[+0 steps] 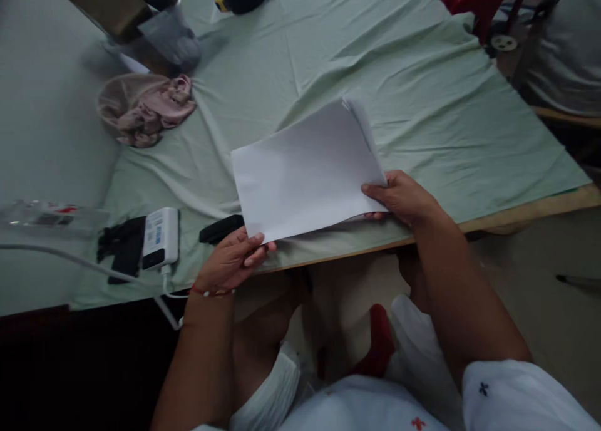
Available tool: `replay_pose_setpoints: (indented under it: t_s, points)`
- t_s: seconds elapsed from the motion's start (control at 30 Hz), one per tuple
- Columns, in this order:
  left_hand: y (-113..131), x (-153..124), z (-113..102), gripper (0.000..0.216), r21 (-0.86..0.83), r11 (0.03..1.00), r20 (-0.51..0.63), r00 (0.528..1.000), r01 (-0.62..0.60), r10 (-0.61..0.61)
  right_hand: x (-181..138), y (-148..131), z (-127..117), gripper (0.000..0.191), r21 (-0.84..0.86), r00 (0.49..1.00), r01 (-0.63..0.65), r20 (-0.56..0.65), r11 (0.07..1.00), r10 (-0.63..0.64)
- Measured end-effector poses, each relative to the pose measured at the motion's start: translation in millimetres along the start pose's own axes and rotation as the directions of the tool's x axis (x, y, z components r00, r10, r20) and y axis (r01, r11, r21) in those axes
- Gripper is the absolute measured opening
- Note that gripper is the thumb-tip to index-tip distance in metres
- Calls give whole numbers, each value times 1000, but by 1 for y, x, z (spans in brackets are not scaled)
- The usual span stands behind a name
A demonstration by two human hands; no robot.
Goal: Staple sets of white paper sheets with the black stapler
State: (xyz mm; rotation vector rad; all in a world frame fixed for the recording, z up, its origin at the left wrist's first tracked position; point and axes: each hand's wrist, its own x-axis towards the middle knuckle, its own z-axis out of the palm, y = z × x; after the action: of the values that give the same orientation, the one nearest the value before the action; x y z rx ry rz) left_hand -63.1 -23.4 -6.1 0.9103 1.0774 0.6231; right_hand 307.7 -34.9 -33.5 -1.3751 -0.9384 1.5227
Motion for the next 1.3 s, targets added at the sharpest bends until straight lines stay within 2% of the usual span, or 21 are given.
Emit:
replay_pose_setpoints:
  t_s: [0.2,0.27,0.33,0.4,0.5,0.57,0.67,0.73,0.8,0.9,1.03,1.3]
  points:
    - [1,-7,0,48,120,993,-92,996,-12,23,-3,-9,5,44,76,992,-39,-113,996,48]
    - [0,-9,0,45,144,989,-172,983,-39,64,-4,-13,8,38,88,988,-53,-142,995,65]
    - [-2,-10,-1,39,180,978,-290,944,-109,158,-4,-17,10,34,102,979,-56,-188,993,75]
    - [-5,-10,-4,33,239,947,-419,856,-217,302,-3,-18,11,33,108,970,-59,-231,992,82]
    - [-10,-6,-12,26,335,873,-558,672,-356,488,0,-16,14,32,85,972,-78,-215,993,95]
    - [-14,-3,-18,22,410,823,-606,557,-393,568,2,-13,17,31,63,979,-93,-175,994,103]
    - [-20,0,-28,15,596,725,-600,408,-346,688,6,-10,24,31,46,984,-104,-142,994,110]
    - [-24,2,-34,14,738,627,-536,347,-249,770,8,-9,28,31,43,986,-108,-127,993,112]
    - [-27,3,-40,18,842,509,-430,346,-179,834,9,-9,32,31,40,986,-115,-113,993,119]
    - [-31,6,-46,23,900,390,-287,408,-196,867,10,-10,39,30,29,985,-119,-121,992,122]
    - [-34,7,-50,27,882,412,-266,481,-228,835,10,-12,48,25,25,982,-109,-153,994,111]
    - [-33,5,-50,30,869,422,-250,507,-259,825,12,-17,57,23,18,975,-110,-195,994,112]
